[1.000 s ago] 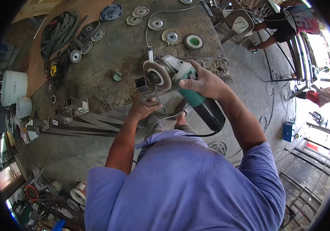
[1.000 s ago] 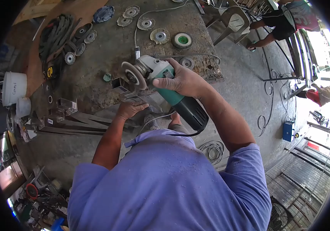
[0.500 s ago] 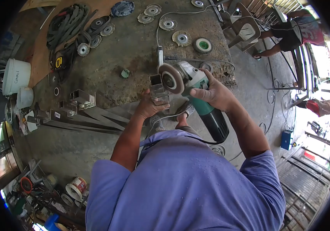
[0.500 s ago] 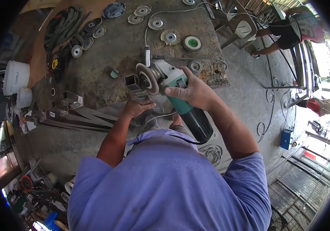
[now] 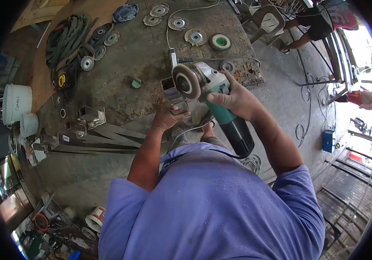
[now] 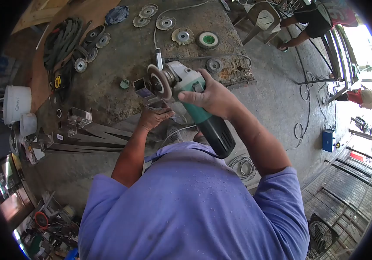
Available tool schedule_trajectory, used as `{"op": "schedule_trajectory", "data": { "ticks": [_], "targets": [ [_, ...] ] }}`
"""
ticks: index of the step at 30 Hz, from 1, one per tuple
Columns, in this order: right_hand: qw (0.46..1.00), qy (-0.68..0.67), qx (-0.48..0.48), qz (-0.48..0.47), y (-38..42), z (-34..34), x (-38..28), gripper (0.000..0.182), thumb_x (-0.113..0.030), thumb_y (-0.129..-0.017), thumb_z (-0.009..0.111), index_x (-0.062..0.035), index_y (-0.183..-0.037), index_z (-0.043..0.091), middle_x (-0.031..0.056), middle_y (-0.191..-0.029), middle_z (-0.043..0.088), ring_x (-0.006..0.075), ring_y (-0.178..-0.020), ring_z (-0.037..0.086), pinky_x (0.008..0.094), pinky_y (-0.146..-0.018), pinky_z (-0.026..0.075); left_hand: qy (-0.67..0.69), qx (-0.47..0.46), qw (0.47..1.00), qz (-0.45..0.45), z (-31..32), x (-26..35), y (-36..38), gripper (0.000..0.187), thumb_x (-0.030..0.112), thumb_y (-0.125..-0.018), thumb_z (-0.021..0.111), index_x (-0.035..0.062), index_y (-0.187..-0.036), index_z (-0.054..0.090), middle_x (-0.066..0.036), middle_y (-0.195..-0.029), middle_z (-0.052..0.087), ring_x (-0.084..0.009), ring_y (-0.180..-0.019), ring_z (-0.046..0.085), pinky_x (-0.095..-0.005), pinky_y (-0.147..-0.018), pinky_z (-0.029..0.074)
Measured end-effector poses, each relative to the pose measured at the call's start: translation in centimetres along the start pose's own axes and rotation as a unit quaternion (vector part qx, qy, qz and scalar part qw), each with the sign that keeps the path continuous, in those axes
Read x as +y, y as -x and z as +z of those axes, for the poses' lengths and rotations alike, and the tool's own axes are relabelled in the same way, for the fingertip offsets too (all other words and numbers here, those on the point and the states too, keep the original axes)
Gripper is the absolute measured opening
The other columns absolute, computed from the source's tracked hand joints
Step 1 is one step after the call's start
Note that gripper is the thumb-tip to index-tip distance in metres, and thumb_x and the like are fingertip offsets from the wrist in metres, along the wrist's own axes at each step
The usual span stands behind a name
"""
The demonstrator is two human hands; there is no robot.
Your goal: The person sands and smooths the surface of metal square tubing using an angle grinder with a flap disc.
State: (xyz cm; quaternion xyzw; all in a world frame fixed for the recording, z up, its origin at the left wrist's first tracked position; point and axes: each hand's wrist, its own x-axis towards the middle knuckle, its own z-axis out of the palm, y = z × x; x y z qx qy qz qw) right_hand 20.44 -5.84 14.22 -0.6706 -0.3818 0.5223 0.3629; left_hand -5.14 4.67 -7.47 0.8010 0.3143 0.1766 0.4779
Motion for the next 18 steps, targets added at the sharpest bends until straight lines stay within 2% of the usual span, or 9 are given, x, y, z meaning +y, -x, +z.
{"op": "schedule_trajectory", "data": {
  "ticks": [2,5,6,11,12,14,15,17,18],
  "targets": [
    [1.0,-0.01,-0.021,-0.001,-0.4,-0.2,-1.0,0.122,-0.063,-0.074,0.086,0.01,-0.153,0.028,0.0205,-0.12,0.067,0.0267,-0.117,0.063,0.0337,-0.103,0.046,-0.004,0.012,1.0,0.006,0.0,-0.1,-0.1,0.031,0.044,-0.071,0.09,0.0183,-0.089,0.083,0.006,-0.099,0.078,-0.0158,-0.104,0.063,-0.0359,-0.105,0.036],
    [0.999,0.039,0.018,-0.01,0.2,-0.1,0.3,0.12,-0.061,-0.075,0.086,0.009,-0.153,0.029,0.0202,-0.12,0.067,0.026,-0.118,0.063,0.0339,-0.102,0.047,0.007,0.016,1.0,-0.003,0.2,-0.4,-0.1,0.03,0.046,-0.072,0.089,0.0201,-0.087,0.084,0.007,-0.101,0.077,-0.0166,-0.105,0.062,-0.0364,-0.104,0.036],
    [1.0,0.016,0.015,-0.012,0.6,0.1,0.7,0.119,-0.06,-0.075,0.086,0.0086,-0.153,0.028,0.0201,-0.12,0.067,0.0259,-0.117,0.063,0.0341,-0.102,0.047,0.02,0.011,1.0,-0.011,0.0,0.2,-0.1,0.03,0.046,-0.072,0.088,0.0208,-0.087,0.084,0.007,-0.101,0.077,-0.0168,-0.105,0.061,-0.0367,-0.104,0.037],
    [0.998,-0.069,0.003,-0.01,2.3,1.2,-0.1,0.112,-0.056,-0.078,0.086,0.007,-0.152,0.031,0.019,-0.121,0.066,0.0251,-0.117,0.063,0.0343,-0.102,0.047,-0.014,-0.003,0.999,0.052,-0.4,0.2,-0.1,0.042,0.022,-0.076,0.093,0.0039,-0.104,0.068,-0.001,-0.097,0.07,-0.0143,-0.089,0.067,-0.0321,-0.082,0.057],
    [0.998,-0.058,0.006,-0.001,2.0,1.3,-0.2,0.11,-0.056,-0.079,0.085,0.0066,-0.151,0.032,0.0183,-0.121,0.066,0.0249,-0.117,0.063,0.0343,-0.102,0.047,-0.023,-0.001,0.998,0.056,-0.3,0.1,-0.2,0.042,0.022,-0.076,0.093,0.004,-0.104,0.068,-0.001,-0.097,0.07,-0.0146,-0.09,0.067,-0.0323,-0.082,0.057],
    [0.999,-0.036,0.013,0.019,1.2,1.1,-0.3,0.106,-0.056,-0.079,0.085,0.0058,-0.15,0.035,0.017,-0.121,0.066,0.0243,-0.116,0.063,0.0343,-0.101,0.048,-0.004,0.0,0.999,0.034,-0.1,0.1,0.0,0.036,0.031,-0.075,0.091,0.01,-0.098,0.074,0.002,-0.1,0.072,-0.0157,-0.096,0.065,-0.034,-0.09,0.051],
    [0.999,-0.032,0.019,0.007,1.4,1.2,-0.5,0.105,-0.056,-0.079,0.085,0.0055,-0.149,0.035,0.0166,-0.12,0.066,0.0239,-0.115,0.063,0.0342,-0.101,0.048,0.024,0.002,1.0,0.007,-0.1,0.5,-0.1,0.032,0.04,-0.074,0.089,0.0159,-0.093,0.079,0.005,-0.102,0.075,-0.0165,-0.102,0.063,-0.0355,-0.097,0.044],
    [0.999,-0.022,0.027,-0.016,2.2,1.6,-1.0,0.103,-0.056,-0.08,0.084,0.0051,-0.147,0.036,0.016,-0.119,0.067,0.0231,-0.113,0.063,0.0339,-0.099,0.049,0.05,0.012,0.999,-0.005,-0.2,1.0,-0.2,0.03,0.048,-0.072,0.087,0.0214,-0.086,0.084,0.007,-0.104,0.077,-0.0171,-0.108,0.061,-0.037,-0.103,0.038],
    [0.999,-0.014,0.037,-0.025,2.8,1.8,-0.4,0.102,-0.055,-0.081,0.084,0.0053,-0.147,0.035,0.0165,-0.117,0.067,0.0226,-0.112,0.064,0.0344,-0.098,0.05,0.049,0.021,0.999,0.009,-0.3,1.0,-0.3,0.029,0.047,-0.072,0.088,0.021,-0.085,0.084,0.007,-0.103,0.077,-0.017,-0.109,0.061,-0.0369,-0.103,0.039]
  ]
}}
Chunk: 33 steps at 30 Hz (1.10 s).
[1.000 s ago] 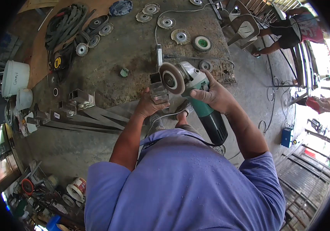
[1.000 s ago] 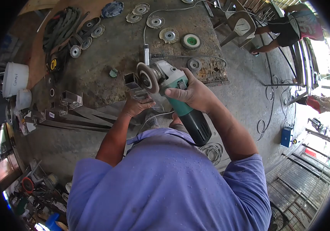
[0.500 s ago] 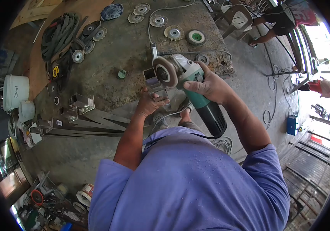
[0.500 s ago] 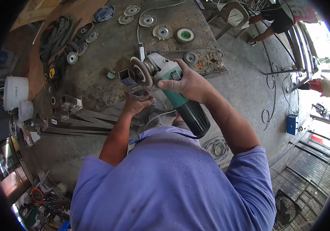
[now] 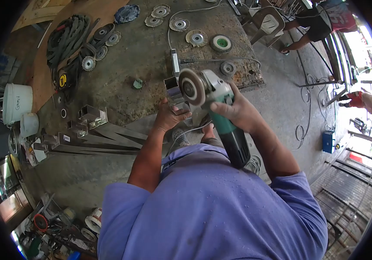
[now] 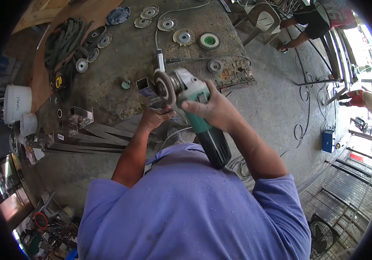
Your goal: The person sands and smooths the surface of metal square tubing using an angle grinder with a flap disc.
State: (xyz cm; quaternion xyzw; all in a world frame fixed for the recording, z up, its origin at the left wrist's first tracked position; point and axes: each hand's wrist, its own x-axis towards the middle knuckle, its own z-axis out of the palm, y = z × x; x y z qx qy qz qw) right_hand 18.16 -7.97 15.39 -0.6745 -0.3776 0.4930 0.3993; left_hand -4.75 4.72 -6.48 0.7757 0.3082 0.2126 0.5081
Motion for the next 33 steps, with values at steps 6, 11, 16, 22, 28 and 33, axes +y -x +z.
{"op": "schedule_trajectory", "data": {
  "ticks": [6,11,16,22,28,33],
  "targets": [
    [0.996,-0.077,0.004,0.046,0.0,0.8,-0.7,0.099,-0.052,-0.08,0.085,0.0054,-0.146,0.038,0.018,-0.117,0.067,0.0237,-0.111,0.064,0.0354,-0.099,0.049,-0.01,-0.03,1.0,-0.005,0.1,-0.8,0.4,0.037,0.029,-0.076,0.09,0.0093,-0.103,0.074,-0.002,-0.103,0.075,-0.0185,-0.1,0.068,-0.0364,-0.093,0.051],
    [0.999,-0.043,0.033,0.005,1.6,0.8,0.5,0.088,-0.042,-0.084,0.084,0.002,-0.146,0.04,0.0138,-0.118,0.065,0.0192,-0.107,0.063,0.0339,-0.095,0.05,0.116,-0.035,0.992,-0.047,-0.4,2.8,-0.3,0.051,0.042,-0.068,0.09,0.0113,-0.105,0.073,-0.009,-0.102,0.075,-0.0265,-0.103,0.066,-0.0423,-0.102,0.042],
    [0.993,-0.106,0.025,0.036,-0.4,1.3,1.2,0.08,-0.038,-0.085,0.082,-0.0014,-0.145,0.043,0.0091,-0.12,0.063,0.0165,-0.106,0.061,0.0323,-0.094,0.05,-0.104,0.011,0.994,-0.017,-0.1,0.0,-0.3,0.067,0.046,-0.066,0.091,0.0136,-0.12,0.068,-0.012,-0.109,0.07,-0.0314,-0.115,0.058,-0.0442,-0.106,0.04],
    [0.994,-0.109,0.01,0.023,0.2,1.3,1.2,0.072,-0.03,-0.086,0.079,-0.0012,-0.143,0.045,0.01,-0.118,0.065,0.0173,-0.102,0.063,0.0316,-0.088,0.052,-0.1,0.037,0.994,-0.011,-0.6,0.9,0.3,0.07,0.045,-0.066,0.091,0.014,-0.124,0.066,-0.011,-0.111,0.068,-0.0331,-0.114,0.057,-0.0437,-0.102,0.042],
    [0.994,0.082,0.077,-0.008,-1.8,-0.7,-1.8,0.082,-0.034,-0.082,0.085,0.0034,-0.143,0.045,0.0118,-0.112,0.067,0.0176,-0.098,0.064,0.0324,-0.085,0.053,-0.074,-0.005,0.995,0.061,0.1,-0.9,-0.5,0.058,0.038,-0.073,0.09,0.0078,-0.115,0.065,-0.008,-0.098,0.069,-0.0267,-0.098,0.067,-0.0427,-0.093,0.052],
    [0.998,-0.038,0.044,-0.019,-0.7,-1.3,0.4,0.093,-0.045,-0.081,0.087,0.0052,-0.145,0.042,0.0118,-0.114,0.067,0.0194,-0.106,0.064,0.0324,-0.093,0.051,0.049,-0.022,0.998,-0.01,0.0,-0.1,-0.1,0.039,0.009,-0.076,0.089,0.0014,-0.106,0.066,-0.001,-0.093,0.067,-0.0122,-0.088,0.069,-0.0298,-0.079,0.06]
  ]
}}
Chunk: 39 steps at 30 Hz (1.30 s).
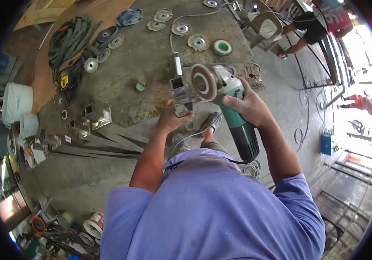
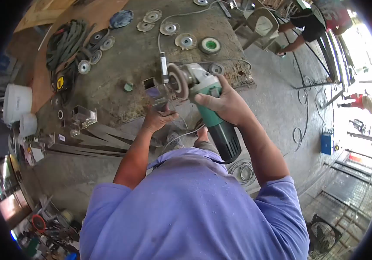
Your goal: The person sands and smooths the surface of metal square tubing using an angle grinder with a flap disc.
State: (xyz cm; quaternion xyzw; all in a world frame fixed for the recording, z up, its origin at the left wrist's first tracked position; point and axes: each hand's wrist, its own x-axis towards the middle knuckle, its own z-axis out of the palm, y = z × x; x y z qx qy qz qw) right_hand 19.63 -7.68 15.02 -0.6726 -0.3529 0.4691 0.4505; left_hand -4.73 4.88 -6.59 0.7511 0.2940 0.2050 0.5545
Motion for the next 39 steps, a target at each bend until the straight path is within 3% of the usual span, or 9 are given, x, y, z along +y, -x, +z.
{"op": "schedule_trajectory", "data": {
  "ticks": [10,13,17,18,20,28,29,31,39],
  "targets": [
    [0.997,0.039,-0.071,-0.007,-2.9,0.8,-0.8,0.095,-0.052,-0.078,0.087,0.0011,-0.144,0.045,0.0146,-0.112,0.069,0.0219,-0.107,0.065,0.0346,-0.095,0.051,-0.074,-0.004,0.997,0.016,-0.5,-0.6,0.5,0.033,0.021,-0.078,0.091,0.0035,-0.099,0.072,-0.004,-0.092,0.073,-0.0157,-0.086,0.07,-0.0342,-0.079,0.059],
    [0.992,0.118,-0.042,0.023,-2.2,1.0,-2.5,0.089,-0.047,-0.08,0.086,0.0015,-0.143,0.046,0.0134,-0.114,0.069,0.0214,-0.107,0.065,0.0356,-0.093,0.051,0.047,0.002,0.999,0.011,-0.3,1.9,-0.3,0.037,0.026,-0.077,0.091,0.0041,-0.1,0.072,-0.005,-0.092,0.073,-0.0184,-0.083,0.07,-0.0354,-0.076,0.057],
    [0.996,-0.045,-0.082,-0.014,-1.9,0.3,2.8,0.067,-0.021,-0.089,0.077,-0.0011,-0.145,0.046,0.0107,-0.121,0.065,0.0189,-0.108,0.064,0.0342,-0.093,0.051,-0.052,0.025,0.998,-0.012,-1.7,3.1,-0.2,0.065,0.046,-0.065,0.092,0.0073,-0.111,0.068,-0.013,-0.101,0.067,-0.0269,-0.095,0.064,-0.0429,-0.087,0.051],
    [0.994,-0.095,-0.056,0.004,-1.3,1.6,1.1,0.072,-0.026,-0.089,0.078,-0.0028,-0.147,0.043,0.0095,-0.121,0.063,0.0189,-0.102,0.064,0.0338,-0.087,0.054,-0.159,0.078,0.983,0.044,-0.8,0.0,0.0,0.072,0.048,-0.063,0.092,0.0098,-0.119,0.065,-0.017,-0.11,0.065,-0.0323,-0.106,0.061,-0.0435,-0.094,0.047],
    [0.989,-0.041,-0.084,0.116,-1.7,-0.6,1.9,0.077,-0.033,-0.088,0.078,-0.005,-0.149,0.04,0.008,-0.119,0.061,0.0184,-0.097,0.063,0.0325,-0.078,0.056,-0.056,0.05,0.995,-0.063,-0.2,1.1,0.3,0.082,0.05,-0.064,0.091,0.0116,-0.13,0.06,-0.018,-0.117,0.063,-0.0361,-0.114,0.057,-0.0469,-0.1,0.043],
    [0.995,-0.046,-0.064,0.065,-0.6,0.2,2.4,0.074,-0.04,-0.09,0.077,-0.0057,-0.144,0.042,0.0073,-0.103,0.063,0.0161,-0.072,0.063,0.0318,-0.061,0.057,-0.116,0.039,0.991,-0.049,-0.7,1.7,1.0,0.091,0.055,-0.065,0.089,0.0104,-0.137,0.056,-0.022,-0.128,0.057,-0.0407,-0.123,0.053,-0.0475,-0.106,0.042],
    [0.999,-0.015,-0.035,0.01,-0.8,0.7,3.0,0.067,-0.053,-0.091,0.072,-0.0015,-0.129,0.051,0.0103,-0.089,0.065,0.0195,-0.062,0.066,0.031,-0.053,0.055,-0.068,0.005,0.994,-0.082,-1.3,2.1,1.0,0.092,0.056,-0.066,0.089,0.0109,-0.139,0.055,-0.022,-0.129,0.057,-0.0412,-0.124,0.052,-0.0485,-0.107,0.041],
    [1.0,0.004,-0.007,0.016,0.7,1.4,2.0,0.072,-0.056,-0.09,0.073,-0.0039,-0.133,0.048,0.0099,-0.09,0.064,0.0198,-0.064,0.066,0.0319,-0.055,0.057,-0.09,0.001,0.992,-0.086,-0.8,1.8,0.6,0.108,0.065,-0.065,0.085,0.0004,-0.145,0.051,-0.021,-0.128,0.057,-0.0384,-0.127,0.05,-0.0439,-0.113,0.037],
    [1.0,-0.016,-0.005,0.008,1.3,2.5,1.4,0.078,-0.055,-0.088,0.076,-0.0073,-0.139,0.043,0.0112,-0.099,0.064,0.021,-0.066,0.066,0.034,-0.056,0.06,-0.145,0.01,0.988,-0.057,-0.8,2.1,0.7,0.107,0.064,-0.065,0.084,0.0013,-0.145,0.051,-0.023,-0.13,0.056,-0.0412,-0.126,0.049,-0.046,-0.111,0.038]
  ]
}}
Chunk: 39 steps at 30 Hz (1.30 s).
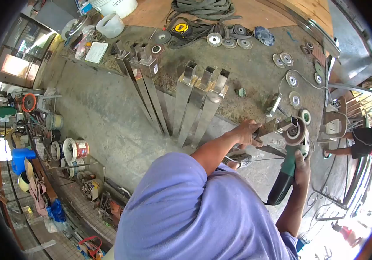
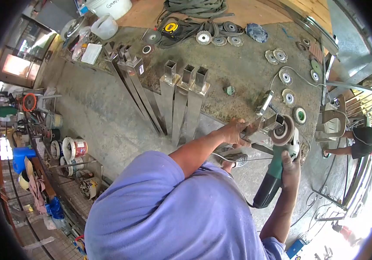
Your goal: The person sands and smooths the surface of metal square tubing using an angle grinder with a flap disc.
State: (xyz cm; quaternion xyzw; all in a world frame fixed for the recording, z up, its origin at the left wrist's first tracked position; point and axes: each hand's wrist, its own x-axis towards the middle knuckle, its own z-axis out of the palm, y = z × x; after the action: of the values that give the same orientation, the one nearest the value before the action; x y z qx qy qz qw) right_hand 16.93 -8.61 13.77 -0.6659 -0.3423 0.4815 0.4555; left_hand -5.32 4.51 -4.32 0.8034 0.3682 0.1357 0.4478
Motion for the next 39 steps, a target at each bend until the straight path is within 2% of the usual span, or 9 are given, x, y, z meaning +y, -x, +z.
{"op": "schedule_trajectory", "data": {
  "ticks": [6,9,11,16,19,24,27,29,39],
  "targets": [
    [0.999,0.017,0.001,-0.03,-1.7,-2.0,2.2,0.071,-0.04,-0.092,0.076,-0.0093,-0.145,0.04,0.01,-0.101,0.064,0.0183,-0.071,0.065,0.0324,-0.061,0.058,-0.002,0.036,0.999,0.023,0.4,-0.4,-0.4,0.094,0.06,-0.064,0.086,0.0069,-0.137,0.058,-0.024,-0.122,0.06,-0.0424,-0.121,0.053,-0.0474,-0.107,0.04],
    [0.987,0.146,0.056,-0.045,-2.3,-0.9,-0.4,0.07,-0.038,-0.089,0.08,-0.0047,-0.142,0.048,0.008,-0.12,0.062,0.0179,-0.103,0.06,0.0306,-0.086,0.052,0.009,0.065,0.997,0.039,0.9,-0.7,-0.4,0.091,0.056,-0.062,0.088,0.0055,-0.132,0.058,-0.024,-0.113,0.064,-0.0421,-0.115,0.059,-0.0489,-0.102,0.044],
    [0.998,0.028,0.049,-0.013,-1.3,-1.2,0.6,0.068,-0.038,-0.089,0.08,-0.0052,-0.141,0.05,0.0071,-0.118,0.063,0.0176,-0.104,0.059,0.031,-0.089,0.051,0.036,0.041,0.998,0.041,0.0,-0.2,-0.2,0.085,0.048,-0.065,0.09,0.0041,-0.13,0.057,-0.023,-0.106,0.066,-0.0372,-0.11,0.064,-0.0471,-0.097,0.049],
    [0.993,-0.039,0.11,-0.004,4.8,-1.9,3.4,0.075,-0.041,-0.087,0.081,-0.0032,-0.143,0.046,0.0082,-0.122,0.062,0.0172,-0.106,0.059,0.0339,-0.093,0.05,0.426,-0.108,0.897,0.037,-3.2,2.8,-1.6,0.055,0.01,-0.076,0.084,0.0044,-0.122,0.054,-0.009,-0.1,0.069,-0.0165,-0.063,0.067,-0.0318,-0.06,0.056],
    [0.991,-0.079,0.113,0.002,7.1,-1.7,3.5,0.08,-0.042,-0.086,0.081,-0.0041,-0.145,0.043,0.009,-0.122,0.062,0.0179,-0.106,0.06,0.0339,-0.092,0.051,0.321,-0.145,0.936,0.026,-4.7,4.4,-2.3,0.058,0.012,-0.075,0.086,0.0033,-0.125,0.057,-0.005,-0.105,0.069,-0.0143,-0.081,0.067,-0.0313,-0.073,0.056],
    [0.989,-0.065,0.125,-0.036,8.1,-1.3,2.0,0.088,-0.046,-0.081,0.085,0.0005,-0.143,0.045,0.0112,-0.121,0.063,0.0202,-0.111,0.06,0.0351,-0.1,0.046,0.278,0.166,0.941,0.101,0.2,7.3,-0.1,0.033,0.018,-0.077,0.089,-0.0003,-0.097,0.07,-0.004,-0.09,0.071,-0.0089,-0.077,0.066,-0.0287,-0.069,0.053],
    [0.992,-0.053,0.108,-0.032,8.0,-1.4,1.0,0.095,-0.051,-0.077,0.087,0.0017,-0.144,0.044,0.0127,-0.119,0.064,0.0212,-0.111,0.061,0.0344,-0.099,0.047,0.216,0.044,0.975,0.007,0.8,5.1,-0.6,0.025,0.018,-0.077,0.088,-0.0009,-0.083,0.072,-0.006,-0.077,0.073,-0.0135,-0.087,0.071,-0.0327,-0.074,0.055],
    [0.994,-0.044,0.096,-0.023,7.1,-1.4,0.0,0.096,-0.051,-0.078,0.087,0.0019,-0.145,0.044,0.013,-0.119,0.064,0.0216,-0.111,0.061,0.0344,-0.099,0.048,0.125,0.071,0.98,0.141,2.2,2.7,-1.8,0.024,0.02,-0.079,0.088,0.0008,-0.079,0.073,-0.006,-0.076,0.073,-0.0126,-0.07,0.069,-0.0317,-0.063,0.055],
    [0.999,0.003,0.03,-0.009,0.6,-2.9,-0.5,0.103,-0.055,-0.077,0.086,0.0057,-0.147,0.04,0.0186,-0.12,0.067,0.0247,-0.112,0.065,0.034,-0.098,0.049,0.189,-0.048,0.978,0.071,2.8,-1.0,-2.1,0.025,0.016,-0.089,0.081,-0.0005,-0.104,0.071,-0.007,-0.083,0.075,-0.013,-0.07,0.07,-0.0307,-0.066,0.058]
  ]
}}
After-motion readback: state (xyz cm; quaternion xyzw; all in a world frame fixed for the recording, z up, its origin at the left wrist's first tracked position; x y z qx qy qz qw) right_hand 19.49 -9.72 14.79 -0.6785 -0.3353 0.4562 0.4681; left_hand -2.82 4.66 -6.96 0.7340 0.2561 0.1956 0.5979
